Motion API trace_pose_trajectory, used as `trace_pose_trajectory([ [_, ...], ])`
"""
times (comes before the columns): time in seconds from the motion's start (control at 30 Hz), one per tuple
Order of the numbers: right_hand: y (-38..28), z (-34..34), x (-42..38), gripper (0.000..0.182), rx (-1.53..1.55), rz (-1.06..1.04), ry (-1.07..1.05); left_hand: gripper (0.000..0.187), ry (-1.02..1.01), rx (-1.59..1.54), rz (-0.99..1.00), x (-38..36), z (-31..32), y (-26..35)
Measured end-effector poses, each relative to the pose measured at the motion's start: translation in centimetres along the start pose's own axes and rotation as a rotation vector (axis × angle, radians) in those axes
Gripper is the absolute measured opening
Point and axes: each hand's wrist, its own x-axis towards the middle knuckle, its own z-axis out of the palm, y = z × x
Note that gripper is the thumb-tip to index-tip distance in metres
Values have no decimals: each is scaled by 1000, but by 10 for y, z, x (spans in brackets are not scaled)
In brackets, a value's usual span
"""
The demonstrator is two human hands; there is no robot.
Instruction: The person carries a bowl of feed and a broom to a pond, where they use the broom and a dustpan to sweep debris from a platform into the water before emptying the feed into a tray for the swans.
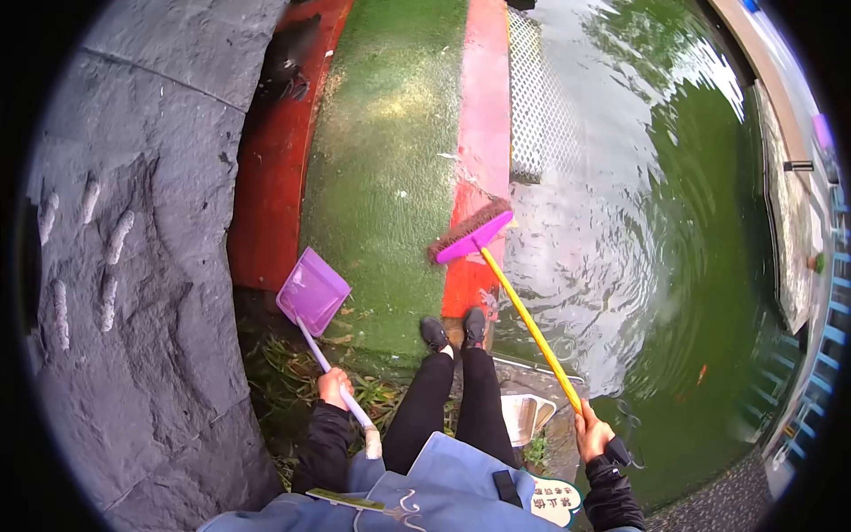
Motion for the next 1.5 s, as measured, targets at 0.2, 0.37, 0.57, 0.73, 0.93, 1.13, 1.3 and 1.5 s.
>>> trace_pose_trajectory([
  [0.2,-65,78,80,39,-59,-75,-32,14,46,-7,-36,3,-7,-6],
  [0.37,-159,172,203,41,39,-63,-48,17,-50,-56,-93,12,-18,5],
  [0.57,-117,218,220,43,320,-130,70,25,-62,-79,-115,4,-12,16],
  [0.73,15,169,90,45,240,-155,50,32,-80,-30,-65,0,1,20],
  [0.93,5,166,81,44,62,-133,89,24,-10,-23,-74,10,-1,7],
  [1.13,7,166,66,36,132,-46,-4,9,-106,-132,-61,-4,1,2],
  [1.3,-34,156,93,42,229,-46,-68,9,-37,-52,65,-18,22,13],
  [1.5,-83,218,171,39,163,-88,61,13,-56,130,243,-35,50,35],
])
